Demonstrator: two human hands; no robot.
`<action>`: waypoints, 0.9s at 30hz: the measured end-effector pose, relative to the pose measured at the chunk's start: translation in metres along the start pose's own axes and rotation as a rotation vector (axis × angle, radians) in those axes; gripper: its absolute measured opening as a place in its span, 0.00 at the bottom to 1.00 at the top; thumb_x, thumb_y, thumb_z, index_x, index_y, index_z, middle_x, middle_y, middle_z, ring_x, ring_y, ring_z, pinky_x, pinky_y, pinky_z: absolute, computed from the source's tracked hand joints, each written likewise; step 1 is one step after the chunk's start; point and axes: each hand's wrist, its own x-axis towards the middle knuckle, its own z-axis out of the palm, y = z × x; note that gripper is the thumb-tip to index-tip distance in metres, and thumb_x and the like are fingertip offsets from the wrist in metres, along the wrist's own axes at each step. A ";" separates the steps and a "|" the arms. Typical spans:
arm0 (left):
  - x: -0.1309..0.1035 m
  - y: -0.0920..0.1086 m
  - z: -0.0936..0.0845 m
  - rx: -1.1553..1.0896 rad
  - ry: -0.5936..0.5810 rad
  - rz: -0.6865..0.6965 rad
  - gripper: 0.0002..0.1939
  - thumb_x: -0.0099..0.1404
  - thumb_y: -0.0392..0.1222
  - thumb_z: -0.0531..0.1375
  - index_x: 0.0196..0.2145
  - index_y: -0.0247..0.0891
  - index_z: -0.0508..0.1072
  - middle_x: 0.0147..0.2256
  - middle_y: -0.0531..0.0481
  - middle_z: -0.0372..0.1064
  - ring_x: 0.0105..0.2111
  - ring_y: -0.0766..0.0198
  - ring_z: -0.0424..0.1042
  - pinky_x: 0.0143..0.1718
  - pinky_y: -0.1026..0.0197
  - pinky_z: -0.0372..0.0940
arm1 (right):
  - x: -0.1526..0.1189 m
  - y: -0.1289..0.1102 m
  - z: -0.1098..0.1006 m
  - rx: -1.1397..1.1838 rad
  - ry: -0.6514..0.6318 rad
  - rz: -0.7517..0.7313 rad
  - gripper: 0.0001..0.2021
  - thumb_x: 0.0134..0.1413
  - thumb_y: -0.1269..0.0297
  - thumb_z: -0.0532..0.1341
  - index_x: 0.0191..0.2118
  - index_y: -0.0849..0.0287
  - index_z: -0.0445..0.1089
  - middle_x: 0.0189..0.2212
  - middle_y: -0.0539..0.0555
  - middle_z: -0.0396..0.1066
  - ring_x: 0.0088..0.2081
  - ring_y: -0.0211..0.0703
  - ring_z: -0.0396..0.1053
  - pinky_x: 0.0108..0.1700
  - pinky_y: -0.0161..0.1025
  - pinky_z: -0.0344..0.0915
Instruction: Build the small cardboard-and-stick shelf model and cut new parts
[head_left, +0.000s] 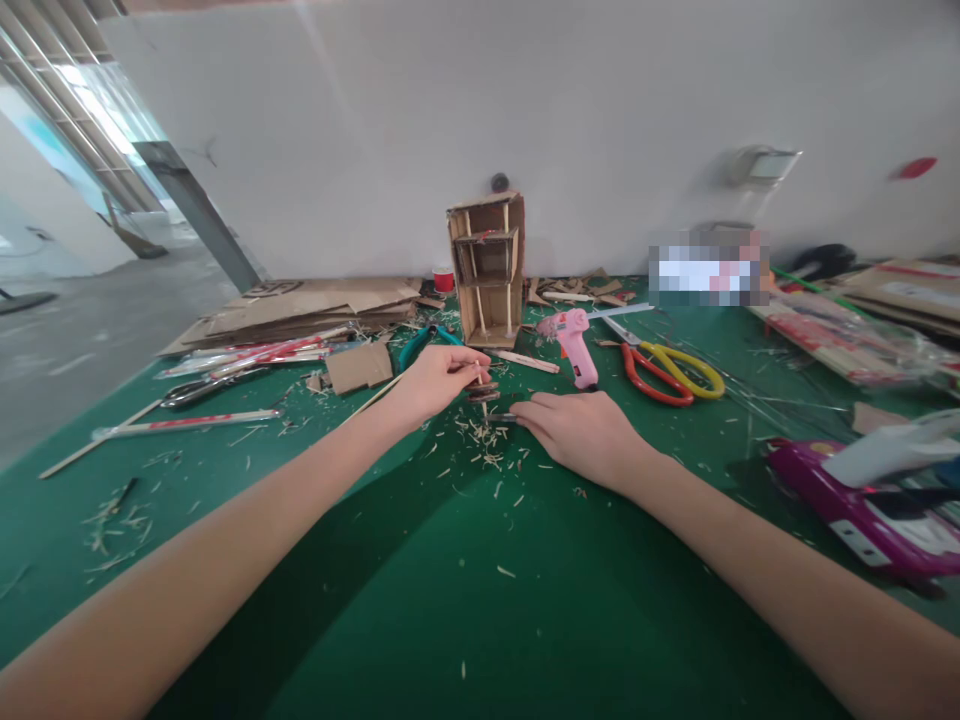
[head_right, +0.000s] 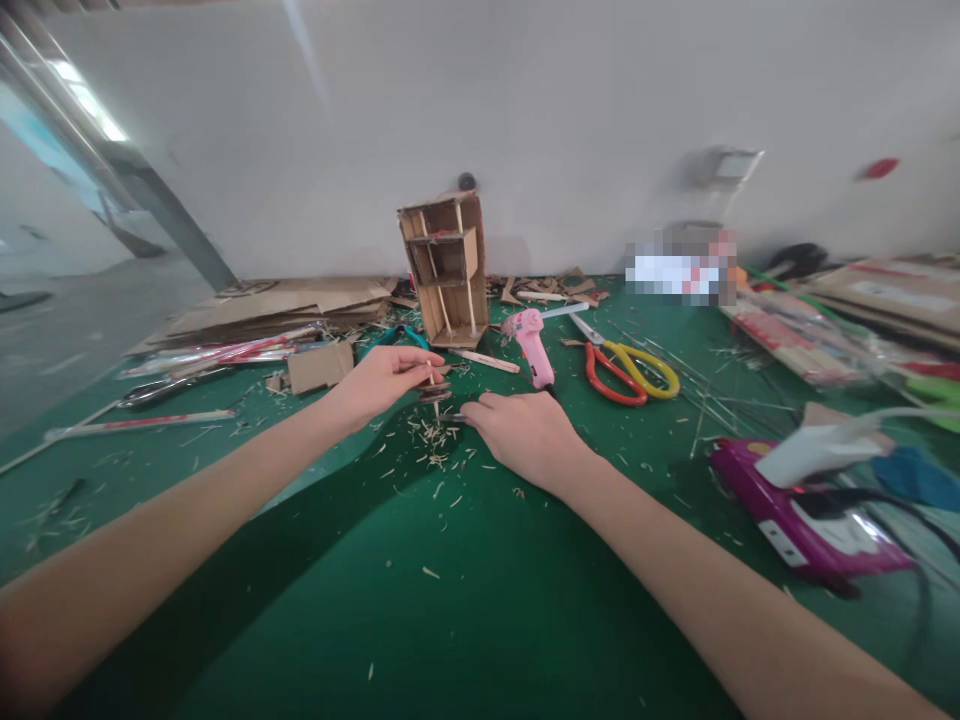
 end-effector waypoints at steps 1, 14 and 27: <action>0.000 0.001 0.000 0.002 0.001 -0.003 0.11 0.62 0.41 0.57 0.38 0.37 0.76 0.36 0.43 0.77 0.38 0.57 0.76 0.44 0.55 0.67 | 0.000 0.000 0.000 -0.010 0.017 0.023 0.17 0.67 0.61 0.46 0.50 0.51 0.70 0.37 0.51 0.76 0.31 0.40 0.70 0.23 0.37 0.41; -0.002 0.005 0.002 -0.025 0.004 -0.066 0.11 0.62 0.39 0.56 0.40 0.35 0.75 0.36 0.43 0.76 0.38 0.59 0.75 0.44 0.56 0.66 | 0.002 0.000 -0.002 0.005 -0.002 0.026 0.17 0.67 0.61 0.46 0.50 0.51 0.70 0.38 0.50 0.75 0.33 0.41 0.71 0.24 0.37 0.44; -0.003 0.008 0.004 -0.080 -0.003 -0.141 0.12 0.62 0.36 0.55 0.42 0.32 0.72 0.38 0.42 0.75 0.39 0.62 0.74 0.45 0.58 0.66 | 0.003 0.000 -0.002 0.097 -0.038 -0.006 0.16 0.67 0.60 0.47 0.48 0.51 0.71 0.38 0.51 0.75 0.36 0.41 0.72 0.24 0.36 0.45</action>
